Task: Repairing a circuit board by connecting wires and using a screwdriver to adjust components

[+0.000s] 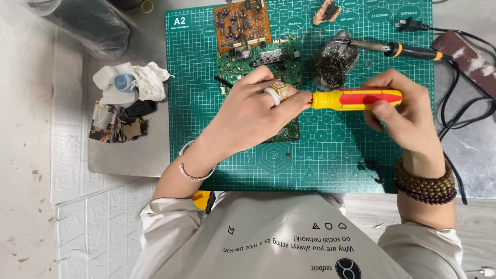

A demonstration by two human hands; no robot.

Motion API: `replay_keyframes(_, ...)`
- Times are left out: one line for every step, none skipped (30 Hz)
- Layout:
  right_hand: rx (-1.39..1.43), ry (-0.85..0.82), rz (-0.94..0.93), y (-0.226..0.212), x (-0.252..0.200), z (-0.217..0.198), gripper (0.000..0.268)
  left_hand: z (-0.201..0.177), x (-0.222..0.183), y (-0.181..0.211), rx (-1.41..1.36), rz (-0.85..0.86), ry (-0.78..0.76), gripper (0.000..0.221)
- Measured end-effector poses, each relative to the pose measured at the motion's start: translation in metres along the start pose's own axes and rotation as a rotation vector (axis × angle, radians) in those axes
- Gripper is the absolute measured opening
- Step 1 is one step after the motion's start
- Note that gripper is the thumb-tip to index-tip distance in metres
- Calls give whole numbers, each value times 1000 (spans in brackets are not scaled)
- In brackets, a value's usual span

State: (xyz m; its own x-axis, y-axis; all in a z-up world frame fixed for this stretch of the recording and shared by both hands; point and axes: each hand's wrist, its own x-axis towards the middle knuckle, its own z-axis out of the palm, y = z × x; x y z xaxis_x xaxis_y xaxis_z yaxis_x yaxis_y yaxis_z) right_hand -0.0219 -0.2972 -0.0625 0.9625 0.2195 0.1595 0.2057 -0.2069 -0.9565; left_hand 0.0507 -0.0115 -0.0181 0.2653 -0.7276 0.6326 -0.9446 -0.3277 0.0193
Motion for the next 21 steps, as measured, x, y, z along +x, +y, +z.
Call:
replay_keyframes(30, -39, -2, 0, 0, -1, 34, 0, 0, 0, -12, -4, 4, 13)
replay_keyframes(31, -39, -1, -3, 0, 0, 34, -1, 1, -1, -13, -4, 3, 13)
replay_keyframes(48, -22, 32, -6, -1, 1, 31, -2, 2, -1, -7, 0, 0, 11)
replay_keyframes(64, -5, 64, -9, -1, 2, 33, -2, 3, -1, -2, 4, -2, 10)
replay_keyframes(64, -4, 64, -7, 0, 2, 33, -3, 4, -2, -3, 4, -2, 10)
replay_keyframes(45, 12, 42, -6, -1, 2, 26, -3, 3, -1, -15, 10, -9, 11)
replay_keyframes(25, 29, 19, -5, -1, 2, 29, -4, 3, -1, -28, 15, -16, 12)
replay_keyframes(25, 28, 24, -3, -2, 2, 29, -2, 2, -1, -33, 12, -16, 12)
replay_keyframes(15, 47, 21, -2, -2, 2, 38, -1, 0, -1, -18, 11, -21, 12)
replay_keyframes(6, 65, 15, 0, -2, 2, 46, 1, -2, -1, -2, 11, -27, 12)
replay_keyframes(6, 63, 19, -1, -4, 0, 46, 0, -1, 0, -5, 8, -28, 12)
replay_keyframes(-5, 28, 25, -1, -4, -2, 41, 0, 0, -1, -6, 12, -35, 13)
replay_keyframes(-16, -8, 31, -3, -4, -4, 46, -1, 1, -1, -7, 16, -42, 13)
replay_keyframes(-15, -9, 34, -2, -5, -5, 46, -2, 2, -1, -9, 14, -43, 13)
replay_keyframes(-58, 5, 17, -1, -5, -6, 42, -3, 3, -1, -12, 15, -38, 11)
replay_keyframes(-101, 18, 2, 0, -7, -6, 39, -4, 4, -1, -17, 16, -34, 9)
replay_keyframes(-100, 17, 6, -1, -8, -5, 39, -3, 2, 0, -20, 13, -36, 9)
replay_keyframes(-63, 14, 16, -1, -8, -4, 39, -2, 1, 0, -15, 18, -28, 10)
replay_keyframes(-26, 10, 26, -1, -9, -3, 39, -1, 0, 0, -10, 24, -20, 12)
replay_keyframes(-24, 9, 29, -1, -9, -4, 39, -1, 0, 0, -12, 21, -22, 12)
replay_keyframes(-44, -1, 24, -1, -9, -4, 37, -1, 0, 0, -9, 37, -17, 12)
